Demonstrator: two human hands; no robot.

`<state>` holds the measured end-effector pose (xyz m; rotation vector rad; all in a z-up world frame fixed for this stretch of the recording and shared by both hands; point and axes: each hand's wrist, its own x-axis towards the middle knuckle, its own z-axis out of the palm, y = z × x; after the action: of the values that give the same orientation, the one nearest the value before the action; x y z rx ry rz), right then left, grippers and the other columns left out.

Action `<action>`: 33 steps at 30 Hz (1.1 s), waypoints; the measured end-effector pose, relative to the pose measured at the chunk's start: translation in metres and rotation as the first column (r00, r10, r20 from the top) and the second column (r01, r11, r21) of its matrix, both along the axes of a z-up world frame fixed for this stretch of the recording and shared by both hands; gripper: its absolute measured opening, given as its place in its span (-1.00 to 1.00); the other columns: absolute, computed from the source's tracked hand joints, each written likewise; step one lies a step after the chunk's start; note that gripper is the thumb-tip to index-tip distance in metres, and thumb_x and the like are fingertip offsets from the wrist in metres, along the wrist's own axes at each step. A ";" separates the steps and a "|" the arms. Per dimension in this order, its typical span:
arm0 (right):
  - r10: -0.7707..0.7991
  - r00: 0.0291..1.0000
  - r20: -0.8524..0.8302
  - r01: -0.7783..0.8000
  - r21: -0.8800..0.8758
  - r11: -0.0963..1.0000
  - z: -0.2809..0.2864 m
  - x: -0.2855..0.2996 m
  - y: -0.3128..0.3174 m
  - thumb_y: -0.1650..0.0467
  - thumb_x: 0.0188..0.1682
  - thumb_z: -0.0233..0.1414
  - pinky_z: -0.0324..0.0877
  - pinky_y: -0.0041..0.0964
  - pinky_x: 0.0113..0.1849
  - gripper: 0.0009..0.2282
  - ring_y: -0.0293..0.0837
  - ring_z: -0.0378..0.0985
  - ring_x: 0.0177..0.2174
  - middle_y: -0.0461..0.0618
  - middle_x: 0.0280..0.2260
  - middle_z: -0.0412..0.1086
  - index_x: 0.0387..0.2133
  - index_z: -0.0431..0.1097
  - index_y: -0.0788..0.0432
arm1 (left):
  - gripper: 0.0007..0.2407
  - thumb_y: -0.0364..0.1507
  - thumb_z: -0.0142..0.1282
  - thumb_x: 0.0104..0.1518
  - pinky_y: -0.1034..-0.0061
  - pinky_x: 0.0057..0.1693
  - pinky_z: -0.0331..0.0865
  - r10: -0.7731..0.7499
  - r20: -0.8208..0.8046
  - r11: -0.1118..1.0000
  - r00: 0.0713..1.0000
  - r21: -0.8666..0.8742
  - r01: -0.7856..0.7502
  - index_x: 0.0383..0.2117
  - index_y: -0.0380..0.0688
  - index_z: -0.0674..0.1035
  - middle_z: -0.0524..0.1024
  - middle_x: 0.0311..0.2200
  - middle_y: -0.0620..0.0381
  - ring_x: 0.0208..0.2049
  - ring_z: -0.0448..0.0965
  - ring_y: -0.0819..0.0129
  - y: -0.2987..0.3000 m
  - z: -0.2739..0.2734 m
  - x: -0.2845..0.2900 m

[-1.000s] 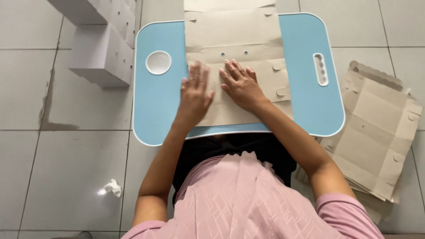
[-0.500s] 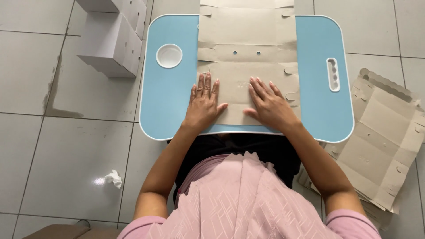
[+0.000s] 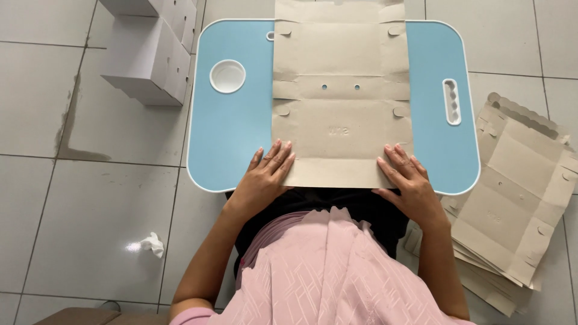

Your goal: The person is folding and assembling cardboard boxes from flat templates on a small portable table.

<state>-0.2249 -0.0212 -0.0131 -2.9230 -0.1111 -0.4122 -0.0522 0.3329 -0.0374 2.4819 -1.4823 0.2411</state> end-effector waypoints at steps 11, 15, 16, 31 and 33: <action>-0.022 0.991 0.129 -0.048 0.520 0.853 0.045 0.031 -0.020 0.39 -0.02 0.26 0.47 -0.32 -0.29 -0.83 -0.21 0.57 -0.43 -0.22 -0.39 0.56 -0.16 0.62 -0.04 | -0.80 -0.15 0.14 0.24 0.38 -0.06 0.51 0.138 -0.247 0.895 0.959 -0.384 -0.228 -0.16 0.16 0.64 0.56 -0.19 0.35 -0.19 0.67 0.28 -0.013 0.010 0.024; -0.075 0.974 0.214 0.041 0.159 0.986 0.008 0.058 -0.041 0.28 0.07 0.22 0.33 -0.32 -0.16 -0.81 -0.20 0.57 -0.21 -0.24 -0.24 0.51 -0.06 0.58 -0.18 | -0.37 -0.26 0.34 0.02 0.02 0.35 0.02 0.328 0.187 0.921 0.926 -0.280 -0.269 0.31 0.05 0.40 0.33 0.30 0.00 0.31 0.33 0.08 -0.034 0.026 0.016; -0.075 0.974 0.214 0.041 0.160 0.986 0.001 0.061 -0.039 0.28 0.07 0.22 0.33 -0.32 -0.16 -0.81 -0.20 0.57 -0.21 -0.24 -0.24 0.51 -0.06 0.58 -0.18 | -0.37 -0.26 0.34 0.02 0.02 0.35 0.02 0.328 0.187 0.922 0.926 -0.279 -0.270 0.31 0.05 0.40 0.33 0.30 0.00 0.31 0.33 0.08 -0.041 0.027 0.010; 0.013 0.997 -0.070 -0.023 -0.149 0.989 0.005 0.033 0.053 -0.20 -0.08 -0.22 0.01 0.12 0.23 -0.11 0.11 -0.04 0.38 0.18 0.43 -0.07 0.35 0.08 0.21 | -0.13 0.24 -0.09 0.07 -0.08 0.41 -0.12 0.061 -0.085 0.996 0.994 0.063 -0.056 0.42 -0.12 0.17 -0.03 0.47 -0.13 0.48 -0.10 -0.06 -0.047 0.010 -0.012; -0.095 0.988 -0.119 0.072 -0.185 0.980 0.008 0.024 0.034 -0.17 -0.14 -0.11 0.01 0.15 0.25 -0.05 0.13 -0.06 0.39 0.23 0.43 -0.07 0.36 0.04 0.30 | -0.11 0.20 -0.03 0.06 -0.05 0.43 -0.18 0.126 -0.073 0.989 0.989 0.090 -0.119 0.44 -0.15 0.11 -0.07 0.48 -0.14 0.49 -0.14 -0.04 -0.032 0.011 -0.008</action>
<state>-0.2007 0.0131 -0.0050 -3.1321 -0.0071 -0.2384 -0.0598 0.3011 -0.0264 2.6220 -1.3376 0.1027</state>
